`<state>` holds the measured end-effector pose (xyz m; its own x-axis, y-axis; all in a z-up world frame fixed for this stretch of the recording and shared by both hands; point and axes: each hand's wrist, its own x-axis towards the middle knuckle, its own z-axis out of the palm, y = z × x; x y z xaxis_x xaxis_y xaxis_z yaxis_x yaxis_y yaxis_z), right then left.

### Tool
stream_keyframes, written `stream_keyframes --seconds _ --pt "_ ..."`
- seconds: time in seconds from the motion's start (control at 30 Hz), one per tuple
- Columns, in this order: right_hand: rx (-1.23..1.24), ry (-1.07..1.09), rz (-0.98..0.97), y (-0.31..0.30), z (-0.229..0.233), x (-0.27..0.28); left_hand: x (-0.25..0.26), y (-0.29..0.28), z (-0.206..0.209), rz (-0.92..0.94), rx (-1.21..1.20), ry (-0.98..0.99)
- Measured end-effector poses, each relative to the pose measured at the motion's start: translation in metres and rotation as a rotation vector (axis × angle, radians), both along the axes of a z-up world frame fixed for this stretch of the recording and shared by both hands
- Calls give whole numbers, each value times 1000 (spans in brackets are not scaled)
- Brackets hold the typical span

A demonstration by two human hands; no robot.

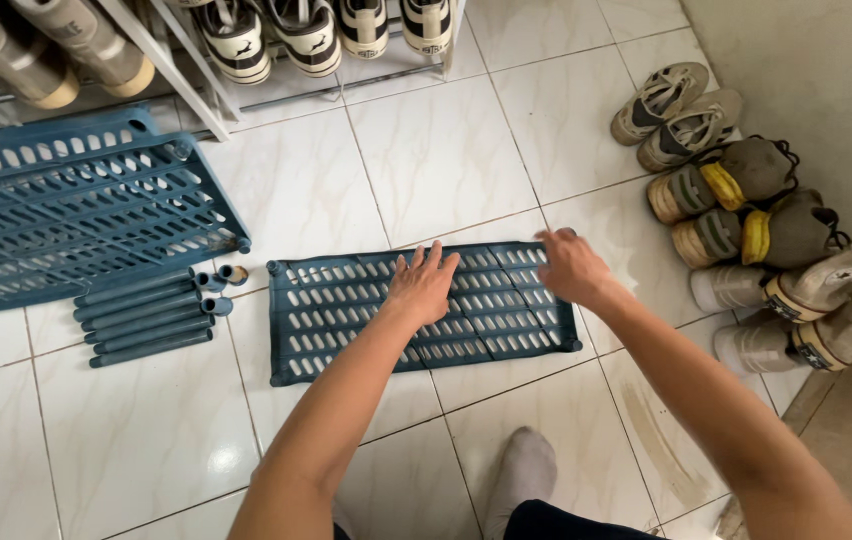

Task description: The person assembles a blue plastic shoe rack by inserting cylindrical legs into the perforated panels. They connect multiple panels together and then place a pair of sneakers onto the assembled rack.

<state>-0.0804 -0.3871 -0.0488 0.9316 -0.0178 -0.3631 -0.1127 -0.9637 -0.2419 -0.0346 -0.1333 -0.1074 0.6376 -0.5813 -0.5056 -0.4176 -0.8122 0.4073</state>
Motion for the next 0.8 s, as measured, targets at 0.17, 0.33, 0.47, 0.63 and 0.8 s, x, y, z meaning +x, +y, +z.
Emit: stream_keyframes --seconds 0.17,0.33,0.47,0.63,0.8 --pt "124 -196 -396 -37 -19 10 -11 -20 -3 116 20 6" --pt "168 -55 -474 -55 -37 21 -20 -28 -6 100 225 95" --pt "164 -21 -453 -53 -50 25 -18 -29 -12 85 265 105" --pt "79 56 -460 -44 -59 33 -12 -33 -10 94 275 182" --pt "40 31 -482 -34 -60 36 -8 -35 -8 81 306 256"
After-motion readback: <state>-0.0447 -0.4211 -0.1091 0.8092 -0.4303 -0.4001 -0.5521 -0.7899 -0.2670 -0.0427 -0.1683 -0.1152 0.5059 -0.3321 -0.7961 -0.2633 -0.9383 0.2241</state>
